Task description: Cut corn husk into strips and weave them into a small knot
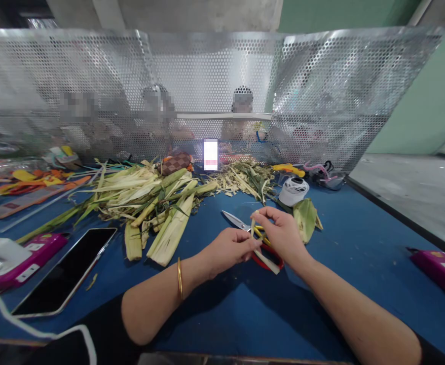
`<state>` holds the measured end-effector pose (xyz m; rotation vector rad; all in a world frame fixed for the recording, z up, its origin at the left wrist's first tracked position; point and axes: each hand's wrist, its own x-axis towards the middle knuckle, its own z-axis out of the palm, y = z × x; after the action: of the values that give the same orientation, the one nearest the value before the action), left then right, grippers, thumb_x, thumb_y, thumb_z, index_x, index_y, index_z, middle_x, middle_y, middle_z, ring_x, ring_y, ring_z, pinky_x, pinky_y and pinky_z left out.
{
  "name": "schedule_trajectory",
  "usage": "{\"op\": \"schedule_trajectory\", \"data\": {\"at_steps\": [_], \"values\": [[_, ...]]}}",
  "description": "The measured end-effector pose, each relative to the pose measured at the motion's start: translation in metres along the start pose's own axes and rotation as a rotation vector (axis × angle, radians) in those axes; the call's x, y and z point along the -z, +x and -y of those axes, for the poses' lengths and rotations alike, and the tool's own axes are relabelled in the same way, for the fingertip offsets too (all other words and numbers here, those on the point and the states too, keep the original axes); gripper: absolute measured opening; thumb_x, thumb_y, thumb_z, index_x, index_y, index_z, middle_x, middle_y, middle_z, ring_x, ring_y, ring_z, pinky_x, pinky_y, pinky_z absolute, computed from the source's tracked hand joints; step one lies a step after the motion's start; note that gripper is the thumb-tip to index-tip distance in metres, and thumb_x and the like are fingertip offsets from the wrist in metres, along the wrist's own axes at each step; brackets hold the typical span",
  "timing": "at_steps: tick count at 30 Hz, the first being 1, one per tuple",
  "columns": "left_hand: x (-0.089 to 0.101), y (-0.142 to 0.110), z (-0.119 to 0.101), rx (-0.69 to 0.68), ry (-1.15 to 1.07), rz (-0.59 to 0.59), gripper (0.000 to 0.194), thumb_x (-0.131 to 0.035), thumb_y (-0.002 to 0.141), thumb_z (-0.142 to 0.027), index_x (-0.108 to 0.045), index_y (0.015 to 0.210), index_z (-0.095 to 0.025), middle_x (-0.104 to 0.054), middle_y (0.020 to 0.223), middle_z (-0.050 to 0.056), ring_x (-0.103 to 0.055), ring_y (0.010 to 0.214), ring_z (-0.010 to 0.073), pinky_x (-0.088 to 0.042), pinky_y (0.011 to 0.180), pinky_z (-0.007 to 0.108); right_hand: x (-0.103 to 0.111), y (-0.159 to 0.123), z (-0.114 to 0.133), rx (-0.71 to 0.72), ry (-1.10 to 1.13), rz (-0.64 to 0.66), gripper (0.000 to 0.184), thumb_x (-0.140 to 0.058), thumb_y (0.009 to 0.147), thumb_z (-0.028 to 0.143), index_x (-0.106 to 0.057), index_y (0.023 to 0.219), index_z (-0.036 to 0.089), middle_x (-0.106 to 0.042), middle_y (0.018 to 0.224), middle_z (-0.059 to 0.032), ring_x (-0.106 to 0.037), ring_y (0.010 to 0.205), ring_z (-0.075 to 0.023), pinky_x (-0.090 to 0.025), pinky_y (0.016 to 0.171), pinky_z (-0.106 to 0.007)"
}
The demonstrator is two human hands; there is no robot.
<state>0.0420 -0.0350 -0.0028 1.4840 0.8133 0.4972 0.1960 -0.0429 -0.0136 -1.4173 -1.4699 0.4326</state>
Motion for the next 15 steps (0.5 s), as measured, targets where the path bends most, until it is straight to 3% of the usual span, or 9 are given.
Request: {"op": "schedule_trajectory", "data": {"at_steps": [3, 5, 7, 9, 11, 13, 15], "values": [[0.004, 0.003, 0.001, 0.116, -0.256, -0.033, 0.035, -0.059, 0.076, -0.048, -0.062, 0.073, -0.014, -0.058, 0.061, 0.000, -0.046, 0.049, 0.0080, -0.033, 0.048, 0.020, 0.013, 0.002, 0.006, 0.262, -0.216, -0.170, 0.018, -0.053, 0.086, 0.034, -0.065, 0.088, 0.021, -0.069, 0.093, -0.0066, -0.060, 0.088, -0.0236, -0.040, 0.080, -0.036], [0.008, 0.005, 0.001, 0.161, -0.419, -0.049, 0.029, -0.058, 0.079, -0.040, -0.064, 0.078, -0.012, -0.064, 0.071, 0.005, -0.056, 0.059, 0.0109, -0.042, 0.056, 0.022, 0.019, 0.000, 0.013, 0.474, -0.360, -0.204, 0.015, -0.051, 0.088, 0.028, -0.065, 0.090, 0.022, -0.070, 0.090, -0.0067, -0.060, 0.088, -0.0231, -0.038, 0.083, -0.037], [0.012, 0.007, 0.000, 0.163, -0.561, -0.062, 0.018, -0.060, 0.077, -0.028, -0.065, 0.078, -0.011, -0.066, 0.073, 0.006, -0.060, 0.065, 0.0126, -0.047, 0.065, 0.024, 0.021, -0.003, 0.019, 0.676, -0.459, -0.091, 0.018, -0.047, 0.090, 0.021, -0.064, 0.089, 0.020, -0.069, 0.082, -0.0057, -0.060, 0.077, -0.0195, -0.037, 0.078, -0.035], [0.016, 0.008, -0.001, 0.115, -0.645, -0.090, 0.007, -0.065, 0.072, -0.017, -0.064, 0.074, -0.011, -0.065, 0.070, 0.004, -0.059, 0.064, 0.0112, -0.048, 0.066, 0.023, 0.017, -0.007, 0.022, 0.850, -0.535, 0.134, 0.021, -0.043, 0.089, 0.014, -0.064, 0.088, 0.018, -0.066, 0.074, -0.0048, -0.057, 0.069, -0.0170, -0.036, 0.072, -0.033], [0.018, 0.009, -0.001, 0.055, -0.664, -0.114, 0.009, -0.071, 0.066, -0.013, -0.064, 0.072, -0.011, -0.064, 0.069, 0.003, -0.057, 0.063, 0.0097, -0.045, 0.064, 0.021, 0.011, -0.010, 0.022, 0.952, -0.615, 0.340, 0.021, -0.043, 0.086, 0.012, -0.063, 0.091, 0.016, -0.064, 0.074, -0.0051, -0.056, 0.070, -0.0175, -0.034, 0.070, -0.033], [0.019, 0.010, 0.000, 0.029, -0.634, -0.125, 0.017, -0.077, 0.061, -0.015, -0.066, 0.073, -0.010, -0.065, 0.072, 0.004, -0.058, 0.066, 0.0099, -0.043, 0.063, 0.020, 0.004, -0.012, 0.018, 0.984, -0.696, 0.424, 0.019, -0.044, 0.085, 0.011, -0.061, 0.093, 0.015, -0.063, 0.078, -0.0063, -0.055, 0.075, -0.0191, -0.034, 0.073, -0.034], [0.019, 0.011, 0.001, 0.026, -0.594, -0.138, 0.022, -0.081, 0.058, -0.019, -0.067, 0.073, -0.009, -0.067, 0.074, 0.006, -0.057, 0.068, 0.0103, -0.042, 0.062, 0.020, -0.001, -0.012, 0.014, 0.988, -0.744, 0.409, 0.017, -0.044, 0.088, 0.012, -0.061, 0.088, 0.015, -0.063, 0.079, -0.0064, -0.054, 0.076, -0.0193, -0.035, 0.075, -0.034]]}}
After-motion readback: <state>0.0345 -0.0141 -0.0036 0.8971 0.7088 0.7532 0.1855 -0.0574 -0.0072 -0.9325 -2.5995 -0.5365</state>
